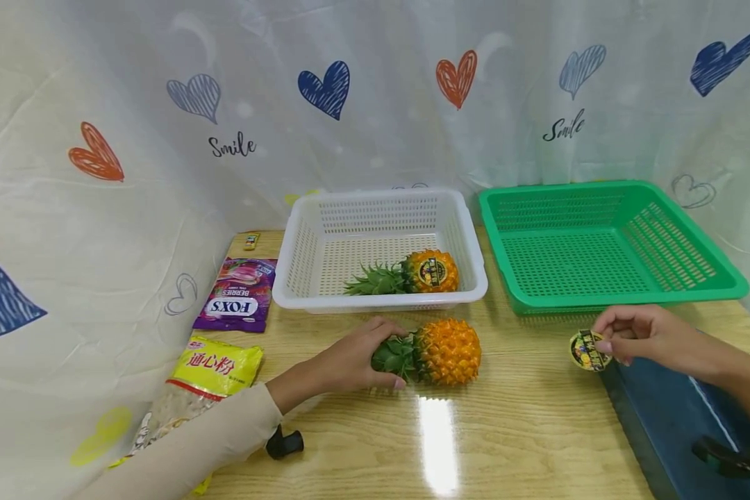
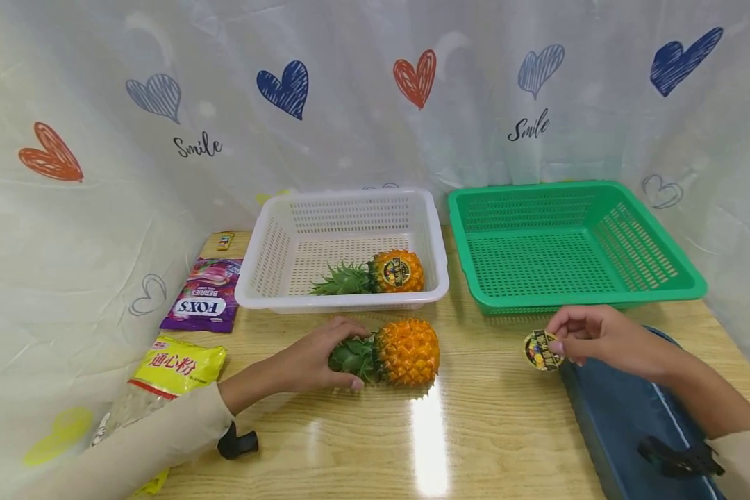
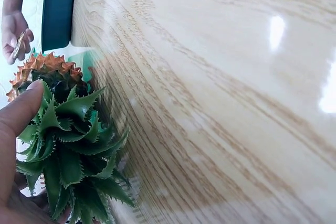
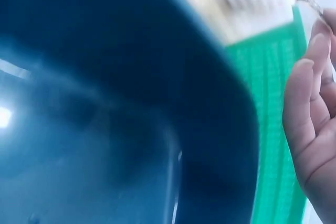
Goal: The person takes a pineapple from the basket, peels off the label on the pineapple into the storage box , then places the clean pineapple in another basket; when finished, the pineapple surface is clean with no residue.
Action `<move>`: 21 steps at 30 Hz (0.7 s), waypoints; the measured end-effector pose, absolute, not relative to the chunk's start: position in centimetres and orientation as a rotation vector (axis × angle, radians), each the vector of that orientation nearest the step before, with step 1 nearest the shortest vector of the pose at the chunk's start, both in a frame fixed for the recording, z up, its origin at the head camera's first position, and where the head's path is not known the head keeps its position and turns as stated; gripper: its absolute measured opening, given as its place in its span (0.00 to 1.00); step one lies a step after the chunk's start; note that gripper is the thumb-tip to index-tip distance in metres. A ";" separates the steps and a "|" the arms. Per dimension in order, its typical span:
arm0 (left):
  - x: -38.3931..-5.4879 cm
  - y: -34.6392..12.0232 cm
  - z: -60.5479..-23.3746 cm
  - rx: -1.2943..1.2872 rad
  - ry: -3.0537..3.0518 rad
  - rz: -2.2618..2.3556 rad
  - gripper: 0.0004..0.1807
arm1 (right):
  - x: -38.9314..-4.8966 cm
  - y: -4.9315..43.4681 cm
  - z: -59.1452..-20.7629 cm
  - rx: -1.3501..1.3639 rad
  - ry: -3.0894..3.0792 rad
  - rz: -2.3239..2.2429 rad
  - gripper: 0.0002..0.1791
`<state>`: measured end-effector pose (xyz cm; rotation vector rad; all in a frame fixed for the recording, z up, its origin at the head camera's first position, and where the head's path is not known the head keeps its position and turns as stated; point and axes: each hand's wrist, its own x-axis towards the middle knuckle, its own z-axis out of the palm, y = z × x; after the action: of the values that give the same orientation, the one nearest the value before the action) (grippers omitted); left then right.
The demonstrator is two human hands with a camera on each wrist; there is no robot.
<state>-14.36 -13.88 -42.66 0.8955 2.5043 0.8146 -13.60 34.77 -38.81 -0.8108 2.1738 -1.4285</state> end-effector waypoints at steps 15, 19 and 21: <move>-14.3 -13.8 -42.5 0.895 2.495 0.845 0.42 | -12.7 40.9 -40.5 -0.490 2.220 -1.272 0.14; -14.3 -13.9 -42.5 0.899 2.494 0.844 0.42 | -12.7 41.6 -41.1 -0.430 2.176 -1.261 0.13; -14.3 -13.9 -42.5 0.901 2.494 0.842 0.42 | -12.8 41.8 -41.4 -0.419 2.150 -1.251 0.12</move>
<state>-14.34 -13.88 -42.49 0.9010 2.4944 0.8424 -12.75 41.82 -41.43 -0.4194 2.1504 -1.2509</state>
